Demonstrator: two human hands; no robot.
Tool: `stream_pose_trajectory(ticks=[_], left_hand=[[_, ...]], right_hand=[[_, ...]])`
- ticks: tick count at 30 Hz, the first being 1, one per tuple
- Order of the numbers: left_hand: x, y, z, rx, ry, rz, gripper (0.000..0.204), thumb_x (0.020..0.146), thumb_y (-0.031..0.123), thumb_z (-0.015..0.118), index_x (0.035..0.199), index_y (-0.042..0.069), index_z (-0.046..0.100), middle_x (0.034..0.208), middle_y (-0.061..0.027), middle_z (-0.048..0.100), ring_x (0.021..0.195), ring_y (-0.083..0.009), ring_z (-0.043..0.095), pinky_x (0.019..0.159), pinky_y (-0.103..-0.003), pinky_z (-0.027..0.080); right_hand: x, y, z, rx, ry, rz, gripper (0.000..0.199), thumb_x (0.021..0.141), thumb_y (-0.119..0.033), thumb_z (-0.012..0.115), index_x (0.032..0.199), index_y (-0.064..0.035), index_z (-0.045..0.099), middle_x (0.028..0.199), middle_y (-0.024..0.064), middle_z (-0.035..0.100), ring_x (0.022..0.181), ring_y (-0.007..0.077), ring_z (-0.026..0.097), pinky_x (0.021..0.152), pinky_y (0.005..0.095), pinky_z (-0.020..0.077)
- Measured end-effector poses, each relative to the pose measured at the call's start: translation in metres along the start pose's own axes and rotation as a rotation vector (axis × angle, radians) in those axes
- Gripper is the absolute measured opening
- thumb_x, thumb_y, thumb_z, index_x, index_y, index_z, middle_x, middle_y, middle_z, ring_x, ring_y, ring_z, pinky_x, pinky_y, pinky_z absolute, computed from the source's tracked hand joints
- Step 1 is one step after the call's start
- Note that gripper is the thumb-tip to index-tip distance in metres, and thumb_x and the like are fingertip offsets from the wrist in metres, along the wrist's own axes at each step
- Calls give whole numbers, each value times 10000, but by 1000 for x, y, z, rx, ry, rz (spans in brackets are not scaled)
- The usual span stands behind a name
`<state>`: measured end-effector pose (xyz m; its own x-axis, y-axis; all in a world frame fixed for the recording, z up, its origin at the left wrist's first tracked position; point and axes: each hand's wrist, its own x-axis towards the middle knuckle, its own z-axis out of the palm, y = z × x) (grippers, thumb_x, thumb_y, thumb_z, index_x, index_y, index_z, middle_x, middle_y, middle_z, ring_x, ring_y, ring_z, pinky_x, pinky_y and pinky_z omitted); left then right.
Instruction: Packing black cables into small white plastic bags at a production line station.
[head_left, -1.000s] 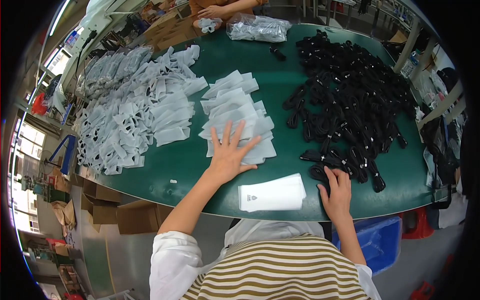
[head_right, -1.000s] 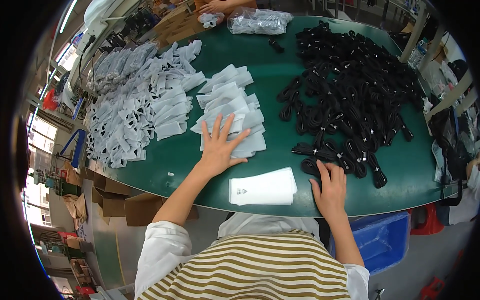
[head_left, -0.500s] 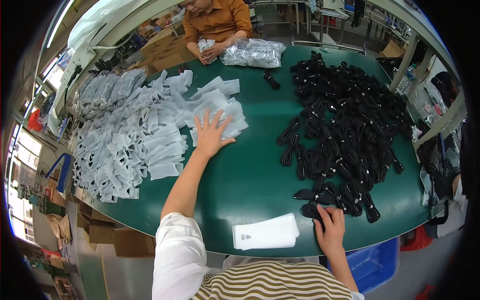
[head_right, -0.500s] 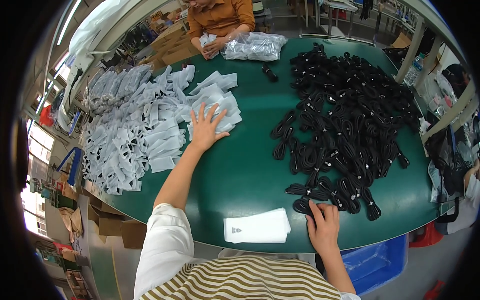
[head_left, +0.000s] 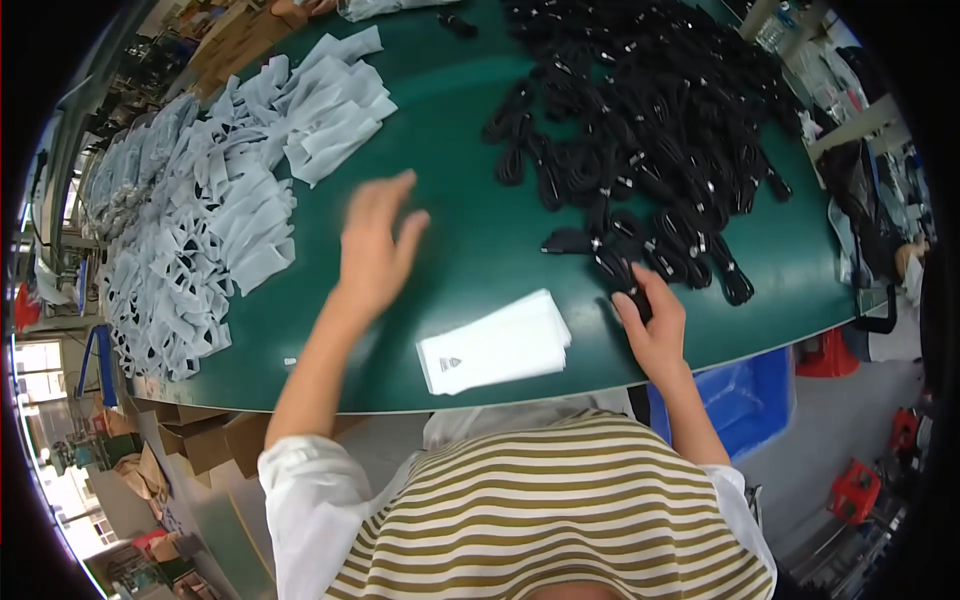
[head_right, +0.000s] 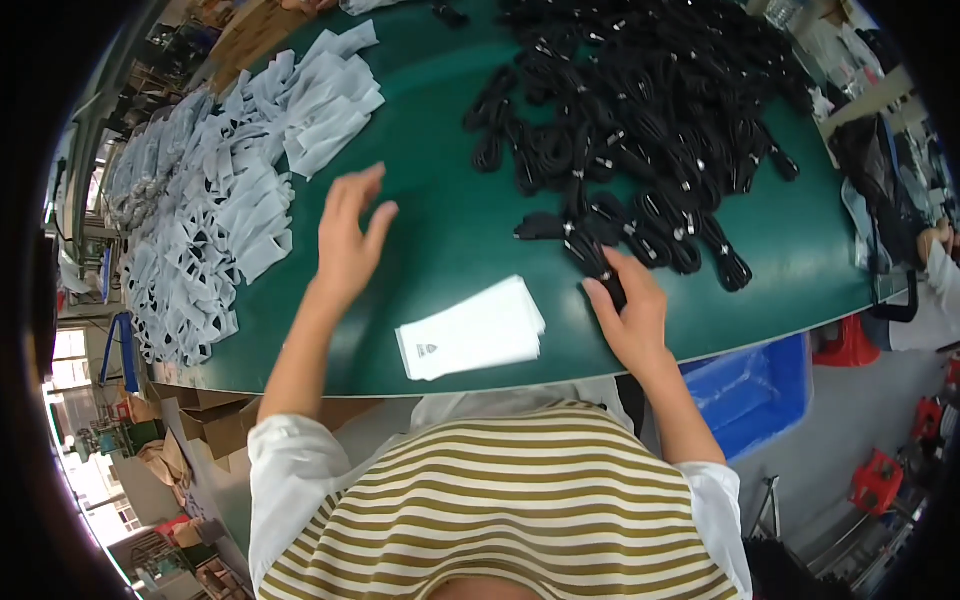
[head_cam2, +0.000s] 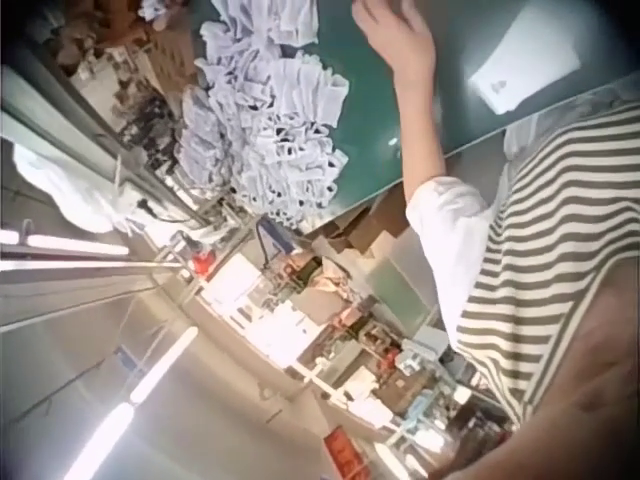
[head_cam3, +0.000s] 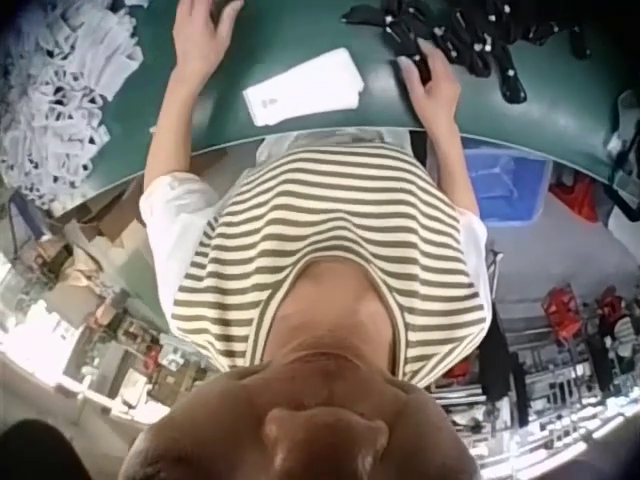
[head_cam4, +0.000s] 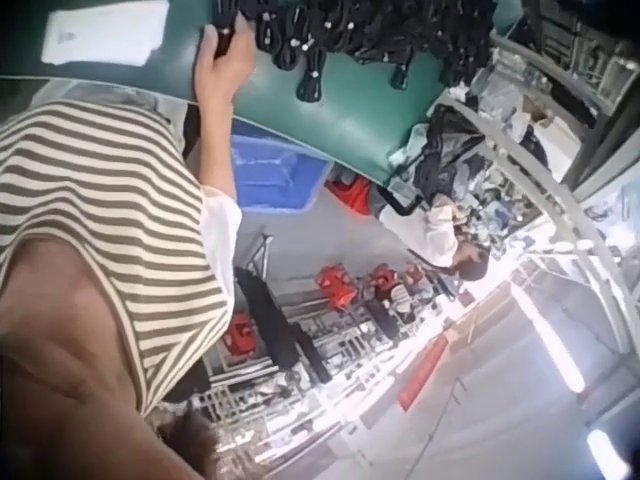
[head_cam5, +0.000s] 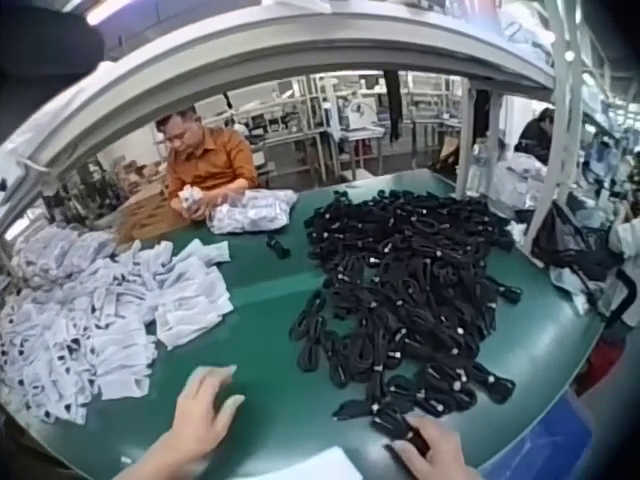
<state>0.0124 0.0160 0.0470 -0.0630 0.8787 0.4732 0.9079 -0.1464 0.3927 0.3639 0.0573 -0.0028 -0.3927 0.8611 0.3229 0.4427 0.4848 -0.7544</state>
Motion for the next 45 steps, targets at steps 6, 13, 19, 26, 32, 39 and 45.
stream_pose_trajectory(ticks=[6, 13, 19, 26, 32, 39, 45], left_hand=[[-84, 113, 28, -332, -129, -55, 267, 793, 8, 761, 1036, 25, 651, 939, -104, 607, 777, -211, 608, 652, -301, 516], [-104, 138, 62, -212, -78, 48, 185, 782, 28, 761, 911, 25, 628, 842, -112, 593, 750, -248, 607, 653, -345, 508], [-115, 130, 70, -309, -113, -97, 134, 814, -8, 703, 893, 7, 596, 830, -108, 592, 727, -244, 592, 664, -336, 490], [-115, 132, 65, -590, -84, -288, 111, 833, -27, 676, 889, -1, 584, 845, -93, 602, 716, -240, 562, 669, -319, 482], [-108, 131, 54, -548, -19, 74, 118, 824, -23, 683, 878, 24, 588, 893, -88, 621, 808, -257, 576, 738, -339, 481], [-103, 130, 33, -558, -40, 175, 138, 789, -34, 690, 867, 38, 601, 925, -94, 619, 841, -270, 570, 747, -360, 473], [-103, 136, 28, -489, -56, 191, 140, 772, -9, 703, 863, 42, 610, 981, -100, 617, 871, -275, 564, 753, -363, 468]], right_hand=[[-17, -9, 3, 222, 13, 201, 395, 934, -55, 620, 1321, -5, 559, 987, 67, 663, 778, 119, 562, 743, 268, 488], [-38, -20, 4, 196, 13, -38, 438, 919, -24, 625, 1353, -35, 564, 954, 93, 635, 767, 147, 569, 720, 262, 485], [-49, -29, 4, 31, -5, -276, 436, 835, 9, 707, 1264, -39, 644, 956, 110, 582, 744, 188, 590, 688, 261, 497], [-47, -34, -6, 21, -188, -369, 412, 785, -30, 769, 1187, -61, 688, 957, 82, 560, 729, 190, 597, 628, 301, 493], [-39, -38, -11, 154, -335, -228, 280, 840, -95, 752, 1110, -41, 707, 879, 48, 580, 692, 145, 574, 576, 271, 458], [-43, -45, -10, 1077, -573, 845, 247, 984, -197, 599, 1065, 24, 673, 822, 16, 593, 658, 82, 487, 550, 219, 352], [-49, -61, -2, 1014, -404, 842, 219, 989, -160, 573, 1092, 15, 657, 834, 24, 595, 671, 93, 493, 591, 215, 370]])
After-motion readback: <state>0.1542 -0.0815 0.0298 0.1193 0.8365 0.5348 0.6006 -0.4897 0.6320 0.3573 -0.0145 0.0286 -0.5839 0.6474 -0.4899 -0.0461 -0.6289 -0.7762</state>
